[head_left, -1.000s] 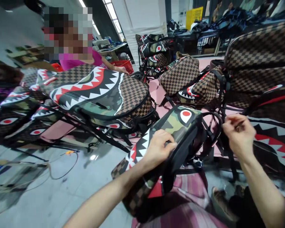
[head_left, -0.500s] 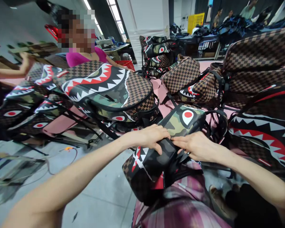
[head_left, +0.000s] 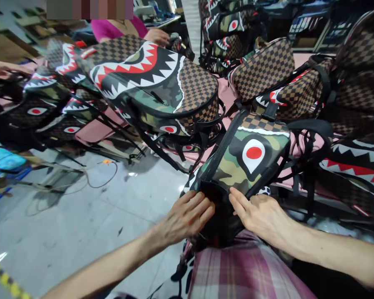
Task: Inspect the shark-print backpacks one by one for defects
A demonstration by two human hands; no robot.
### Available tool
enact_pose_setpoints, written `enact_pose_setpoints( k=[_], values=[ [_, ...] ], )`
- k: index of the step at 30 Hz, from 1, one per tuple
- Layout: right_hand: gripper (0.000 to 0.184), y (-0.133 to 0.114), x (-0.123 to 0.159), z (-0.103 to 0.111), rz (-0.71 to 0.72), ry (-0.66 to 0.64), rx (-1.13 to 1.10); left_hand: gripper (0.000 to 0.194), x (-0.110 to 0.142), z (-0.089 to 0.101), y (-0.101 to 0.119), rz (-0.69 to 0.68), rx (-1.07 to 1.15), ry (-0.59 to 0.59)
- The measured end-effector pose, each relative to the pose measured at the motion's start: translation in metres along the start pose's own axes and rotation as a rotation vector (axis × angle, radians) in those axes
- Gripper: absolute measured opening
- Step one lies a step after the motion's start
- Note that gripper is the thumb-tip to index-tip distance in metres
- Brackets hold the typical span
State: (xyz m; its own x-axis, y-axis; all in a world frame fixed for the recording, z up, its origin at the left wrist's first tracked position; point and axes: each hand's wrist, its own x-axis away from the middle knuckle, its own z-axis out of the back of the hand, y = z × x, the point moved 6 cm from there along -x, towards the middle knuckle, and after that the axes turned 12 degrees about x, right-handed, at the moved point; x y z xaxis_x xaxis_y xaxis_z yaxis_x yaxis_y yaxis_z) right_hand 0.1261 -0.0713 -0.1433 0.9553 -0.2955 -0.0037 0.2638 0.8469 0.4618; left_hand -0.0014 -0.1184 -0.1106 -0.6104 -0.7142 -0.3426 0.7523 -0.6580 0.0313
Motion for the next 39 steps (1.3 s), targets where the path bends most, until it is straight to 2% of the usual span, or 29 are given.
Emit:
enact_pose_setpoints(
  k=[2,4,5,7,8,9,10,11,12,13,14,15,16,17,18,20,22,24,26,27,28,29,31,32,34,35,37,39],
  values=[
    [0.054,-0.004,-0.003,0.002,0.01,-0.01,-0.038,0.011,0.004,0.0,-0.003,0.036,0.025,0.008],
    [0.044,0.003,-0.002,0.01,0.013,0.022,-0.141,0.015,0.007,0.001,-0.006,0.046,0.058,0.023],
    [0.039,0.012,0.001,0.019,0.021,0.081,-0.232,0.017,0.009,0.002,-0.007,0.046,0.083,0.033],
    [0.031,0.046,0.012,0.043,-0.014,0.295,-0.454,0.022,0.014,0.004,-0.009,0.037,0.142,0.081],
    [0.03,0.073,0.022,0.053,-0.114,0.43,-0.541,0.025,0.017,0.004,-0.01,0.025,0.172,0.115],
    [0.03,0.106,0.034,0.06,-0.283,0.556,-0.585,0.027,0.02,0.004,-0.011,0.014,0.199,0.148],
    [0.031,0.139,0.048,0.06,-0.497,0.657,-0.59,0.028,0.022,0.002,-0.013,0.003,0.219,0.172],
    [0.03,0.17,0.064,0.055,-0.769,0.705,-0.551,0.029,0.024,0.0,-0.014,-0.009,0.235,0.185],
    [0.029,0.194,0.076,0.045,-0.949,0.681,-0.519,0.03,0.025,-0.003,-0.015,-0.022,0.245,0.189],
    [0.028,0.211,0.082,0.031,-1.04,0.61,-0.54,0.03,0.026,-0.006,-0.016,-0.029,0.247,0.186],
    [0.03,0.222,0.083,0.012,-1.076,0.473,-0.657,0.031,0.027,-0.009,-0.016,-0.032,0.241,0.189],
    [0.033,0.225,0.082,-0.007,-1.079,0.359,-0.82,0.032,0.028,-0.01,-0.015,-0.032,0.228,0.201],
    [0.036,0.222,0.081,-0.021,-1.071,0.298,-0.983,0.032,0.03,-0.01,-0.015,-0.028,0.215,0.217],
    [0.038,0.215,0.08,-0.028,-1.062,0.289,-1.14,0.031,0.032,-0.009,-0.015,-0.019,0.204,0.231],
    [0.039,0.208,0.08,-0.027,-1.055,0.342,-1.271,0.031,0.035,-0.007,-0.015,-0.011,0.195,0.234],
    [0.039,0.196,0.078,-0.002,-1.006,0.535,-1.447,0.029,0.037,-0.001,-0.017,-0.008,0.169,0.226],
    [0.037,0.191,0.074,0.045,-0.873,0.745,-1.518,0.024,0.034,0.012,-0.023,-0.019,0.119,0.256],
    [0.035,0.192,0.072,0.099,-0.704,0.943,-1.478,0.021,0.023,0.026,-0.033,-0.044,0.061,0.366],
    [0.035,0.195,0.073,0.137,-0.595,1.053,-1.37,0.023,0.004,0.032,-0.045,-0.071,0.024,0.463],
    [0.034,0.195,0.074,0.144,-0.581,1.041,-1.321,0.026,-0.007,0.028,-0.05,-0.089,0.005,0.483],
    [0.033,0.195,0.074,0.14,-0.592,0.988,-1.287,0.028,-0.019,0.021,-0.055,-0.105,-0.018,0.483],
    [0.032,0.196,0.074,0.128,-0.624,0.907,-1.27,0.03,-0.03,0.01,-0.058,-0.12,-0.041,0.467],
    [0.029,0.203,0.078,0.086,-0.737,0.751,-1.257,0.032,-0.05,-0.016,-0.062,-0.137,-0.051,0.438],
    [0.028,0.21,0.082,0.062,-0.815,0.717,-1.251,0.032,-0.058,-0.03,-0.063,-0.131,-0.032,0.43],
    [0.028,0.231,0.092,0.022,-0.996,0.723,-1.192,0.03,-0.071,-0.052,-0.065,-0.081,0.026,0.436],
    [0.028,0.244,0.097,0.009,-1.066,0.76,-1.159,0.029,-0.076,-0.06,-0.065,-0.049,0.054,0.437],
    [0.029,0.267,0.102,-0.005,-1.146,0.817,-1.112,0.024,-0.086,-0.068,-0.065,-0.007,0.117,0.427],
    [0.03,0.286,0.1,-0.01,-1.176,0.825,-1.114,0.016,-0.092,-0.063,-0.063,-0.008,0.241,0.434]
  ],
)
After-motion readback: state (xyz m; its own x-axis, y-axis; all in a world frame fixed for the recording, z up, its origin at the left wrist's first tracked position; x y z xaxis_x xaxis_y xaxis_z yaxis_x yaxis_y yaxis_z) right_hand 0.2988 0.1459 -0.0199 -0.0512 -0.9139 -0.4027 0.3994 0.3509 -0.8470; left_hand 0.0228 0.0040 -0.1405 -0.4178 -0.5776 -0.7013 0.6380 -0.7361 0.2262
